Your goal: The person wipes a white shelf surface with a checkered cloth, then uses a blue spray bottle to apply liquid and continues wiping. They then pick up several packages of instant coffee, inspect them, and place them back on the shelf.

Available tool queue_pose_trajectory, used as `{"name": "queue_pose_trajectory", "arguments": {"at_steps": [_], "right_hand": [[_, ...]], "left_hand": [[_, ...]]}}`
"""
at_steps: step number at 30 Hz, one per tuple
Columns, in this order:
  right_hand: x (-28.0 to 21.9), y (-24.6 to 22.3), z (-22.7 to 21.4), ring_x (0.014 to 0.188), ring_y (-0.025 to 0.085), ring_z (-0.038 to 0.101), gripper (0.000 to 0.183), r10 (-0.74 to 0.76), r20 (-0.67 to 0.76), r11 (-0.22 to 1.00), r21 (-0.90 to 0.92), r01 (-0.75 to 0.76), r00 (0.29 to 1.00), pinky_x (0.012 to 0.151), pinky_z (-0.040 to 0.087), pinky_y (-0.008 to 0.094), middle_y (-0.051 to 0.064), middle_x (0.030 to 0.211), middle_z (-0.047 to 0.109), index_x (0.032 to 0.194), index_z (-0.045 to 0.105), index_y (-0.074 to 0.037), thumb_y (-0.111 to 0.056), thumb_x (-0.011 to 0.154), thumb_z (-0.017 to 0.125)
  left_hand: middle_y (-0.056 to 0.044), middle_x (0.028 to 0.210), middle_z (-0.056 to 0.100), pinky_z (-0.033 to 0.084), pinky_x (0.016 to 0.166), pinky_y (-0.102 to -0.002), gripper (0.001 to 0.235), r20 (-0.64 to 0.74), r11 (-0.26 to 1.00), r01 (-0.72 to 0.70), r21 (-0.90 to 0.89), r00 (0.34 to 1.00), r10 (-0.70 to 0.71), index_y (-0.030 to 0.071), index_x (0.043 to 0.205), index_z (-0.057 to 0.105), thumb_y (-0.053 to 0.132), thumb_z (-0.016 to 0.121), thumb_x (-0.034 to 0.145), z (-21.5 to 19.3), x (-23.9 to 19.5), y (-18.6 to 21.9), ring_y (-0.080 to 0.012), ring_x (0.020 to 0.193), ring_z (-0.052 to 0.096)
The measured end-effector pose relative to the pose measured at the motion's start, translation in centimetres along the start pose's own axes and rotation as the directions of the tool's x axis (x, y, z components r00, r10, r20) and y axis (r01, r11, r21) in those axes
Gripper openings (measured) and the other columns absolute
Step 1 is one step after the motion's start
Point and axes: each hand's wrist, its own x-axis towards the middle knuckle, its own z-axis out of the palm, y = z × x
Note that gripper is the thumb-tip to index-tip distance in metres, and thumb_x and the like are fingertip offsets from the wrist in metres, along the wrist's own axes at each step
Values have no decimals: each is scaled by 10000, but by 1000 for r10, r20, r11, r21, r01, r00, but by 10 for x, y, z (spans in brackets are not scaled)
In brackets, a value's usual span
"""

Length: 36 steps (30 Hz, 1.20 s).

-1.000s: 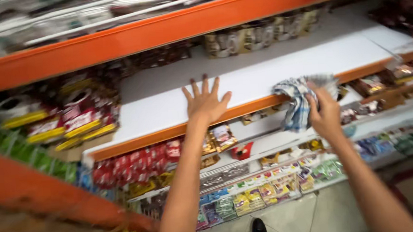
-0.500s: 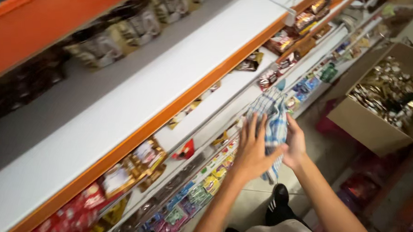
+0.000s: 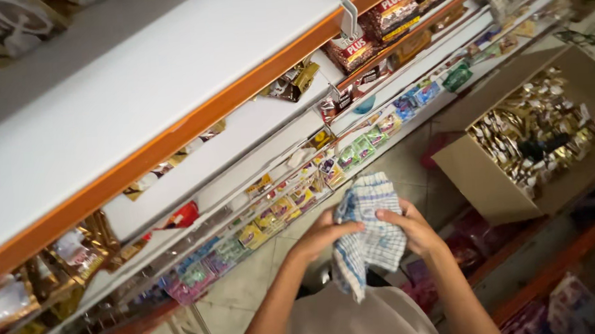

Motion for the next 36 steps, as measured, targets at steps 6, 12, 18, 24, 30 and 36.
{"name": "queue_pose_trajectory", "arguments": {"at_steps": [6,12,18,24,30,36], "right_hand": [[41,-36,12,997,204,717,431,95,-106,995,36,-92,990,867,581,351,113,1142,735,1264,635,15,-171,883,714],[103,-54,47,1006,195,718,405,126,-71,984,-114,-134,989,869,575,342,113,1153,736,1263,624,13,-190,918,681],[135,-51,79,887,234,688,368,104,7,980,-170,-101,995,749,562,365,153,1056,720,1210,650,44,-199,937,694],[167,-58,117,871,243,700,300,239,132,963,95,-252,962,799,600,394,105,982,725,1145,657,-39,-239,923,674],[242,-25,145,1037,227,689,446,17,74,954,296,-39,997,870,533,432,33,1115,757,1159,665,-161,-480,943,440],[249,33,147,1317,287,585,190,-362,734,-270,-672,689,574,1118,434,515,55,1225,740,1093,691,-166,-277,1017,557]], "left_hand": [[-141,1287,671,511,1010,-355,776,-355,917,-68,393,908,220,-20,1405,525,284,847,767,-44,28,0,-229,1152,641],[-205,1502,475,295,1152,-547,886,-441,357,287,889,746,498,53,1426,498,495,858,748,-106,25,37,-424,1379,418],[-156,1476,480,248,1167,-576,824,-649,138,652,746,663,375,67,1491,448,400,760,805,-172,27,1,-376,1393,419],[-169,1425,546,308,1209,-509,658,-707,111,759,642,529,469,-61,1383,575,265,726,831,-177,21,-24,-335,1382,475],[-251,1439,503,366,1090,-478,579,-765,191,771,607,502,404,-64,1233,652,286,743,781,-195,13,-28,-411,1375,442],[-276,1412,516,368,1088,-469,643,-723,49,807,589,499,477,-106,1270,625,325,733,806,-196,11,-30,-415,1321,471]]}}
